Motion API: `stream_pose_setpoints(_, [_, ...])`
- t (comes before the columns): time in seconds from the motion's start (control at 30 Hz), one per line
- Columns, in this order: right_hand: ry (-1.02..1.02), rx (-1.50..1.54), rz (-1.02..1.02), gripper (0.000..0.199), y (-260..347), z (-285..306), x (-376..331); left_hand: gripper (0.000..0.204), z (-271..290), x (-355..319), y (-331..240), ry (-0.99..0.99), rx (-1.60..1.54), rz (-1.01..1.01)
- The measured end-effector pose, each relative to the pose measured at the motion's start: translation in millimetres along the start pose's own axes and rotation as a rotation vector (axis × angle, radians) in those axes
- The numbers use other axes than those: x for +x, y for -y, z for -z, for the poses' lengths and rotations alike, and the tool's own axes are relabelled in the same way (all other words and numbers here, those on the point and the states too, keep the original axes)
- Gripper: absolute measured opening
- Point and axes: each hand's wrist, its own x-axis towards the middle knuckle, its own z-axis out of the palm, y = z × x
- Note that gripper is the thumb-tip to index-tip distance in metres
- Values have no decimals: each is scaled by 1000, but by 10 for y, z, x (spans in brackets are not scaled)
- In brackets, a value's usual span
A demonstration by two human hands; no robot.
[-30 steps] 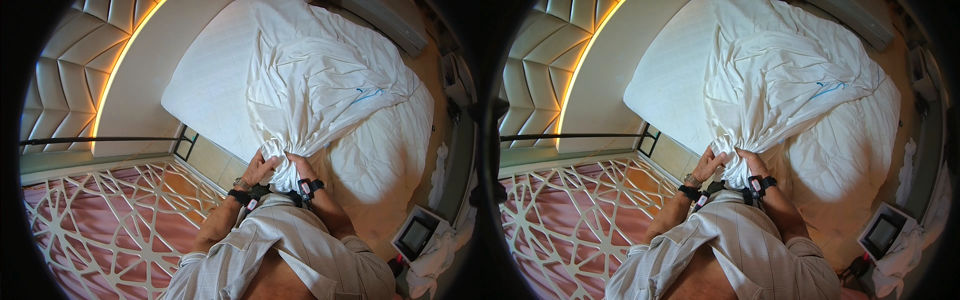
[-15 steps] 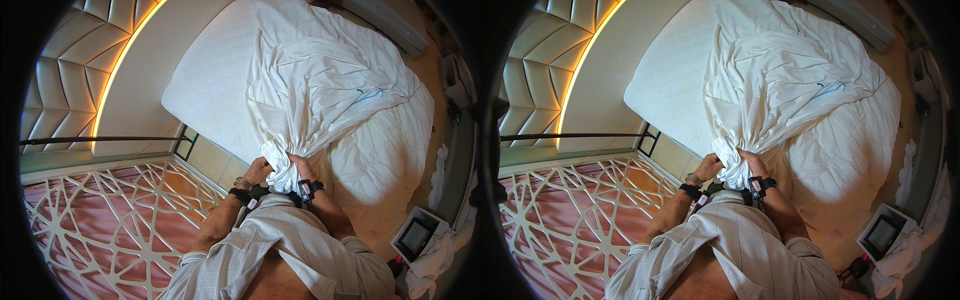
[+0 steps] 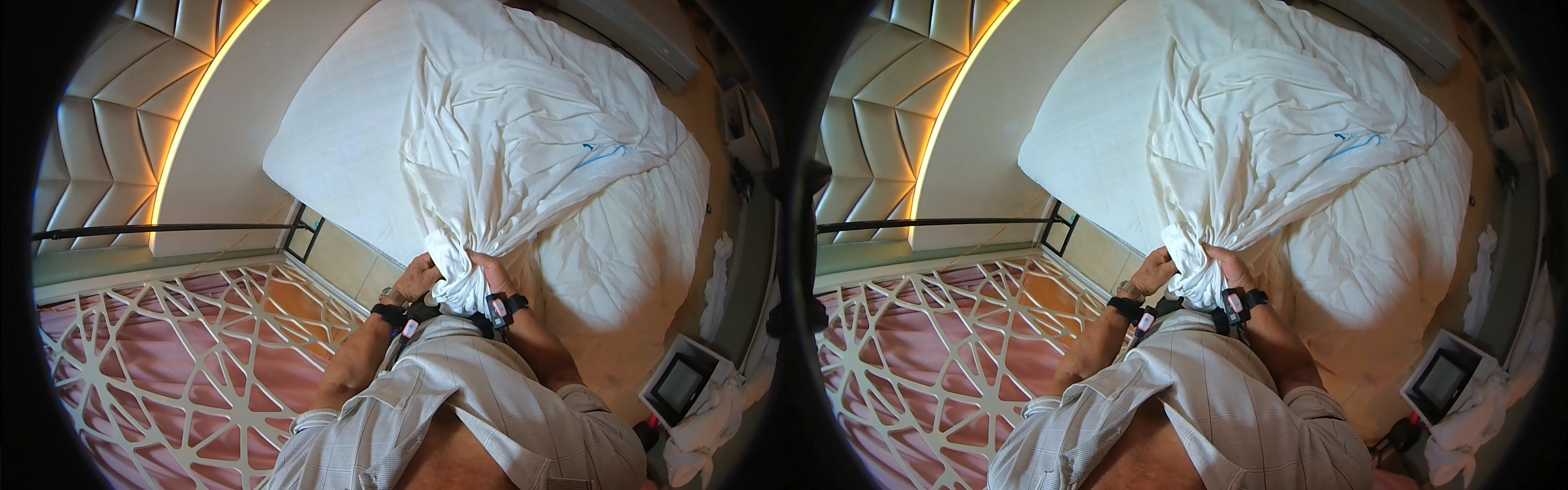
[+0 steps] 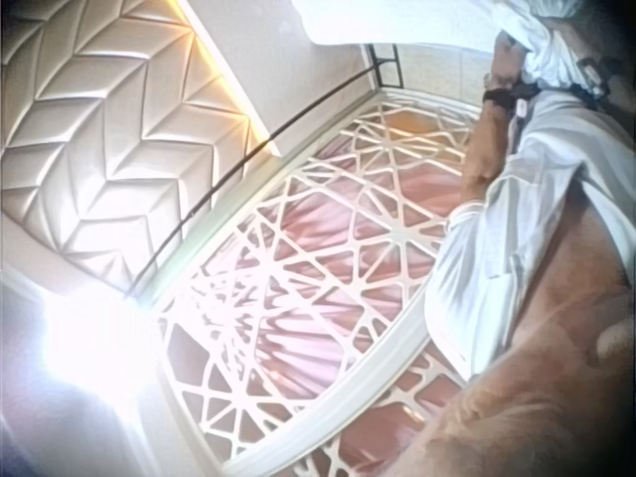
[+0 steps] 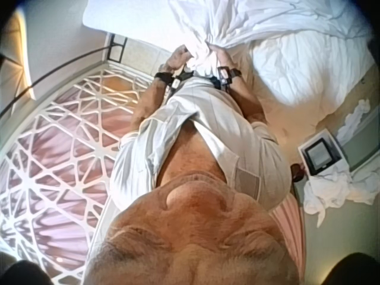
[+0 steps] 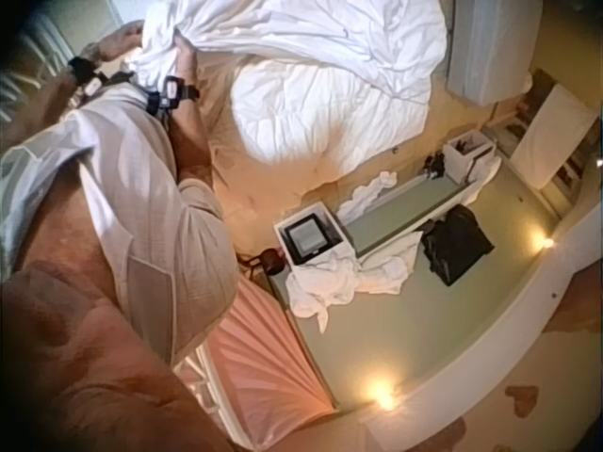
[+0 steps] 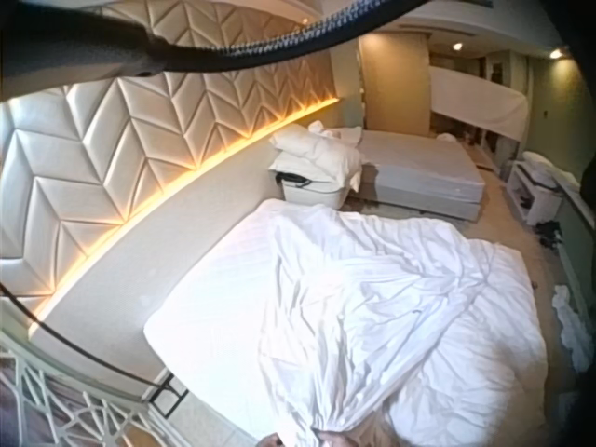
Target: The person spreads a white duvet over a mattress, smoothing and adjusting the fabric to cover the surface. They then gather and fold the duvet into a compact bundle on the bed.
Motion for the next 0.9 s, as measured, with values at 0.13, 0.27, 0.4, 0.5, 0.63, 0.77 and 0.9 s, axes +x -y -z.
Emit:
stream_pose_setpoints(0.13, [-19, -36, 4, 35, 30, -56, -21, 28, -1, 42, 62, 3, 77, 55])
stream_pose_setpoints(0.27, [6, -42, 15, 35, 29, -43, -3, 28, 16, 25, 84, -20, 93, 97])
stream_pose_setpoints(0.4, [7, -18, 25, 37, 28, -40, 4, 26, -120, -41, -56, -80, -174, 125])
stream_pose_setpoints(0.5, [21, -42, -18, 37, 17, 76, 44, 26, -41, -57, -50, -7, -182, 173])
stream_pose_setpoints(0.63, [26, -65, -73, 37, 31, 133, 28, 25, -20, -17, -24, 48, -136, 169])
stream_pose_setpoints(0.77, [32, -79, -62, 37, 52, 133, 20, 27, -65, -4, -99, 58, -139, 114])
stream_pose_setpoints(0.9, [18, -55, -13, 36, 46, 138, 44, 29, -82, 14, 10, -21, -87, 86])
